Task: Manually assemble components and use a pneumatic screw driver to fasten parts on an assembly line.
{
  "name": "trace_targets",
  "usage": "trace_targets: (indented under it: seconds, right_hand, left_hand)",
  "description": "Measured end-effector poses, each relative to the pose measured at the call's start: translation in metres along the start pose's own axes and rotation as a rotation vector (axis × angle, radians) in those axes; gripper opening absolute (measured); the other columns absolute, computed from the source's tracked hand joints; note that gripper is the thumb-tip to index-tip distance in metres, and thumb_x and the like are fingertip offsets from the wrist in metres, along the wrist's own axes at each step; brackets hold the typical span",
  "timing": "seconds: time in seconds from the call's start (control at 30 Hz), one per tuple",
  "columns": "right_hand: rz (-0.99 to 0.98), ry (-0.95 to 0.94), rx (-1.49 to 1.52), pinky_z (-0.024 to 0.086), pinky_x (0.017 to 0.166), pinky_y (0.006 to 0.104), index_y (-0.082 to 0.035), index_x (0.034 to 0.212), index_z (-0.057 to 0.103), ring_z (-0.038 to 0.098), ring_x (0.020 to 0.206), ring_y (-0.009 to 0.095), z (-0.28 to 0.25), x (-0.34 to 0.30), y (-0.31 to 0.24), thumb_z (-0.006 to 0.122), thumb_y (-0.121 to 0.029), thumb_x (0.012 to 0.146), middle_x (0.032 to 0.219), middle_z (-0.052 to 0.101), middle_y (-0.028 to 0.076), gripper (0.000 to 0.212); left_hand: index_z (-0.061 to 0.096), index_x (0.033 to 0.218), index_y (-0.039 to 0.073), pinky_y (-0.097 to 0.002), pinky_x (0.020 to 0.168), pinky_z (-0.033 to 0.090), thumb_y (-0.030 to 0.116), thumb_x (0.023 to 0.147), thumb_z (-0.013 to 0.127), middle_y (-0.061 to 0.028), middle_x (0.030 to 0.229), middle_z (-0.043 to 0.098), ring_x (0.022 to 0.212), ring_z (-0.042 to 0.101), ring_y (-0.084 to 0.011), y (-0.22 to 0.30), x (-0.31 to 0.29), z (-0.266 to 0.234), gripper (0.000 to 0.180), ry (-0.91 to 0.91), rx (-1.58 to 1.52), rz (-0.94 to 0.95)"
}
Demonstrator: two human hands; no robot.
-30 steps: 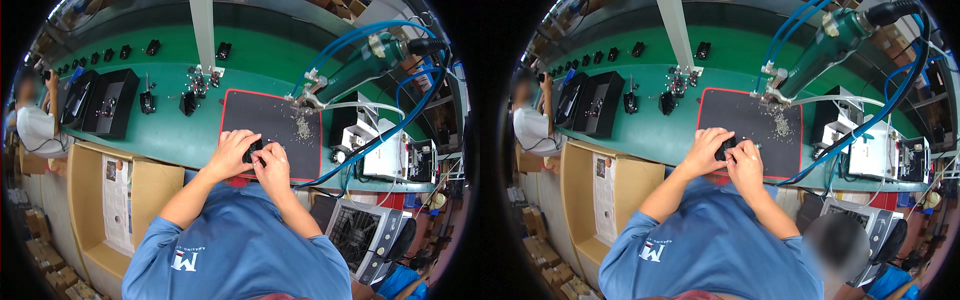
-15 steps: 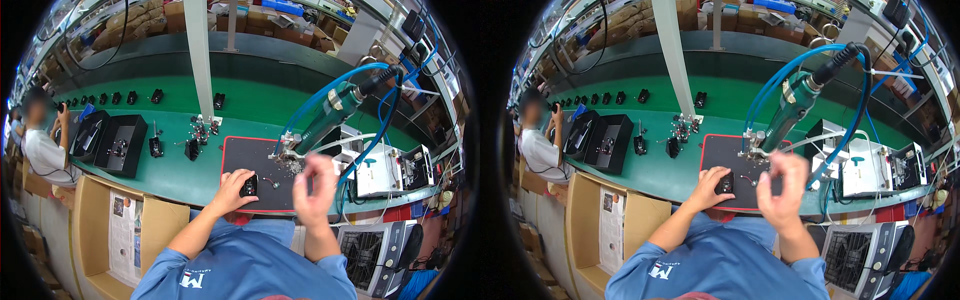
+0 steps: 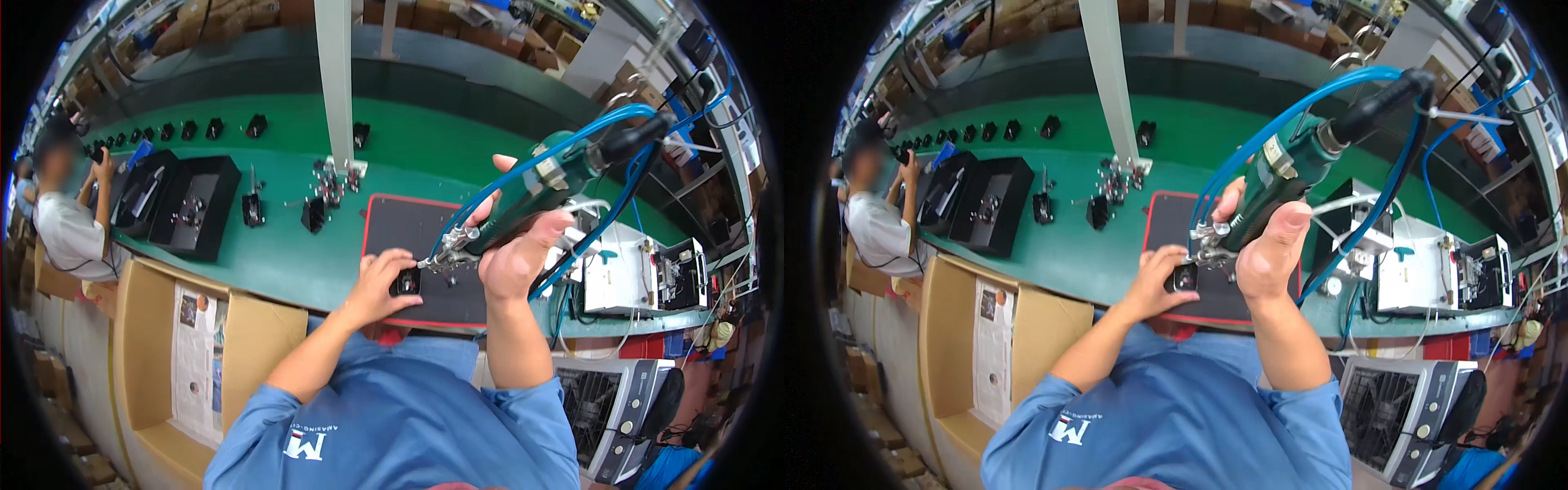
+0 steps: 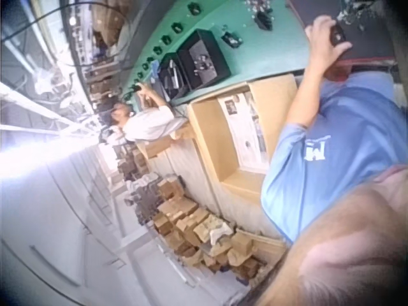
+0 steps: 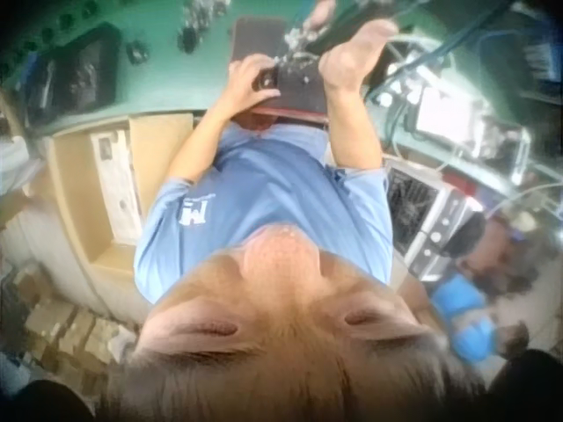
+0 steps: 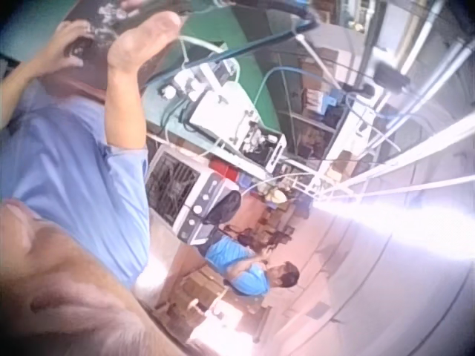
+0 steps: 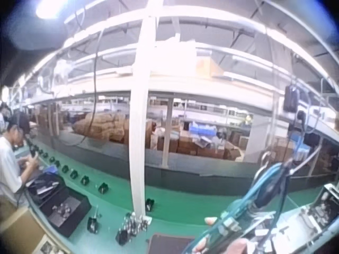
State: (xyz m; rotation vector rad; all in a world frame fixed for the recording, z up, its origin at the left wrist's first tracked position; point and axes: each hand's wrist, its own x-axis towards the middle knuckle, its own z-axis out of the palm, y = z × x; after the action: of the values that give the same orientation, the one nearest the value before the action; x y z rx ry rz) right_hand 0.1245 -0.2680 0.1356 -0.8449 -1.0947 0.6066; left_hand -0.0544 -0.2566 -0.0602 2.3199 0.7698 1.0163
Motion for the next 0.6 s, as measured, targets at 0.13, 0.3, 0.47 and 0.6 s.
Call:
trace_targets:
  seconds: [0.13, 0.3, 0.47, 0.6]
  right_hand:
    - [0.048, -0.023, 0.032, 0.048, 0.055, 0.0279, 0.008, 0.126, 0.056, 0.058, 0.06, 0.016, 0.007, -0.017, -0.012, 0.023, -0.093, 0.089, 0.071, 0.062, 0.009, 0.112]
    - [0.113, -0.044, 0.028, 0.05, 0.056, 0.0281, 0.007, 0.127, 0.056, 0.06, 0.06, 0.016, 0.006, -0.032, 0.003, 0.023, -0.095, 0.087, 0.071, 0.063, 0.009, 0.114]
    - [0.105, -0.058, 0.025, 0.051, 0.058, 0.0284, 0.006, 0.127, 0.055, 0.06, 0.061, 0.016, 0.003, -0.044, 0.016, 0.026, -0.097, 0.084, 0.073, 0.063, 0.01, 0.115]
    - [0.148, -0.057, 0.014, 0.051, 0.058, 0.0282, 0.007, 0.126, 0.054, 0.061, 0.063, 0.017, 0.005, -0.046, 0.016, 0.03, -0.097, 0.083, 0.074, 0.062, 0.01, 0.115]
  left_hand:
    - [0.064, 0.113, 0.013, -0.0408, 0.099, 0.036, 0.035, 0.07, 0.093, -0.0063, 0.135, 0.06, 0.122, 0.058, -0.0254, 0.009, 0.009, -0.01, 0.057, -0.013, -0.016, -0.016]
    - [0.065, 0.101, 0.014, -0.0391, 0.096, 0.036, 0.035, 0.069, 0.093, -0.0045, 0.135, 0.06, 0.116, 0.059, -0.0229, 0.007, 0.008, -0.008, 0.047, -0.015, -0.014, -0.019]
    - [0.065, 0.091, 0.015, -0.0386, 0.095, 0.035, 0.036, 0.069, 0.093, -0.0039, 0.135, 0.06, 0.112, 0.058, -0.0222, 0.01, 0.006, -0.009, 0.041, -0.024, -0.031, -0.043]
    - [0.065, 0.09, 0.015, -0.0386, 0.095, 0.035, 0.036, 0.07, 0.093, -0.0042, 0.135, 0.06, 0.111, 0.058, -0.0221, 0.012, 0.006, -0.01, 0.04, -0.037, -0.039, -0.047]
